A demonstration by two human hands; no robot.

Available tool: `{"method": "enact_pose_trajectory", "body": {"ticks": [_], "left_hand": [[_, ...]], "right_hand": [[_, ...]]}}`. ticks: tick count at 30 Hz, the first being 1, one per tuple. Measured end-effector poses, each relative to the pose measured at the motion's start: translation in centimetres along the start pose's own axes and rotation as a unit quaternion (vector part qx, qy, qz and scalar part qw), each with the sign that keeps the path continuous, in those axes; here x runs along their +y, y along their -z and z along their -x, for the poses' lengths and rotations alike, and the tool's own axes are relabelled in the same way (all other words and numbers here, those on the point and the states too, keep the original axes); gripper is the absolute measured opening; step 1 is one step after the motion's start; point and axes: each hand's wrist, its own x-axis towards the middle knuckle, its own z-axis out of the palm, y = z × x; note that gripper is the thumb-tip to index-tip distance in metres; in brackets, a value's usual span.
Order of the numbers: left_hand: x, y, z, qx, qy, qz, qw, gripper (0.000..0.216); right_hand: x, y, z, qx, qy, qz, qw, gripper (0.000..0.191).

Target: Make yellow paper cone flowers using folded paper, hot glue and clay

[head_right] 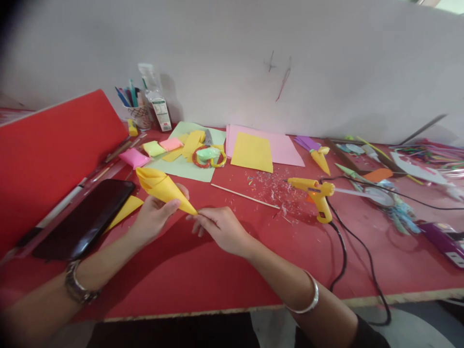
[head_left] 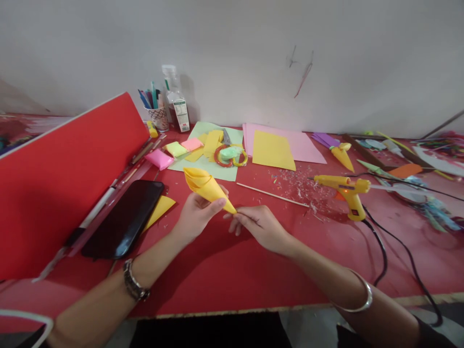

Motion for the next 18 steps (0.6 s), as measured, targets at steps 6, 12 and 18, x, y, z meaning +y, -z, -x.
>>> {"method": "enact_pose_trajectory", "body": {"ticks": [6, 12, 18], "left_hand": [[-0.39, 0.76, -0.20, -0.012, -0.066, 0.015, 0.998, 0.035], [0.39, 0.90, -0.40, -0.009, -0.078, 0.075, 0.994, 0.041], [0.45, 0.79, -0.42, -0.010, -0.058, 0.073, 0.996, 0.049]], "right_hand": [[0.13, 0.02, -0.02, -0.008, -0.007, -0.011, 1.000, 0.029], [-0.03, -0.14, -0.19, -0.042, -0.036, -0.034, 0.998, 0.027], [0.08, -0.23, -0.20, -0.061, -0.057, -0.047, 0.995, 0.023]]}}
